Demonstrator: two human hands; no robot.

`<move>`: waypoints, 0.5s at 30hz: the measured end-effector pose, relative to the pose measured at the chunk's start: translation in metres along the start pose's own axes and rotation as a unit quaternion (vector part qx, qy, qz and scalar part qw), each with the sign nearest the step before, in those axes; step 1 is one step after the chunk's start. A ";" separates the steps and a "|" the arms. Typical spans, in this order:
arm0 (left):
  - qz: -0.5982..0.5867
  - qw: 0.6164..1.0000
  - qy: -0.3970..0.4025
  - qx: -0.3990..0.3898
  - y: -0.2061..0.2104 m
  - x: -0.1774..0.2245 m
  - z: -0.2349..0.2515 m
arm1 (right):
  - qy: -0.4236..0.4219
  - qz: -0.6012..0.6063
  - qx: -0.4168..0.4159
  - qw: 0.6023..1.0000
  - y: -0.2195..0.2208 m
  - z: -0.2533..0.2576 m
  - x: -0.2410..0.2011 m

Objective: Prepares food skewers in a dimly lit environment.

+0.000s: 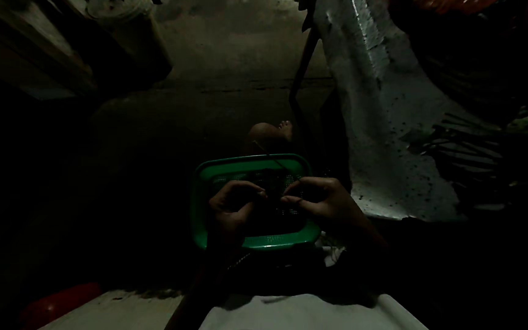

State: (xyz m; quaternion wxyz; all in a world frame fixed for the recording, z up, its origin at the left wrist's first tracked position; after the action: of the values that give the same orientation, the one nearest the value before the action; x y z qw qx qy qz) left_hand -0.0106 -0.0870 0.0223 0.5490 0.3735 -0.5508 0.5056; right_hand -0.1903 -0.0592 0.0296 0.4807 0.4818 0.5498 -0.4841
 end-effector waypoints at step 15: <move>0.156 0.983 0.080 0.055 -0.006 0.010 -0.006 | -0.078 0.174 0.149 0.970 -0.073 -0.012 -0.019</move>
State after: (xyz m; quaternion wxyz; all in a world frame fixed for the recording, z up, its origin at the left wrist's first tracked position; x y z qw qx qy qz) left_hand -0.0043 -0.0809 0.0322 0.4839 0.2709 -0.5282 0.6430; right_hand -0.2625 -0.0532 0.0545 0.5216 0.5972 0.3397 -0.5059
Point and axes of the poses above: each hand's wrist, its own z-axis towards the middle knuckle, its own y-axis out of the palm, x = y × z, the point moved 8 cm from there along z, towards the middle knuckle, and after that the axes turned 15 degrees about z, right-handed, at the moved point
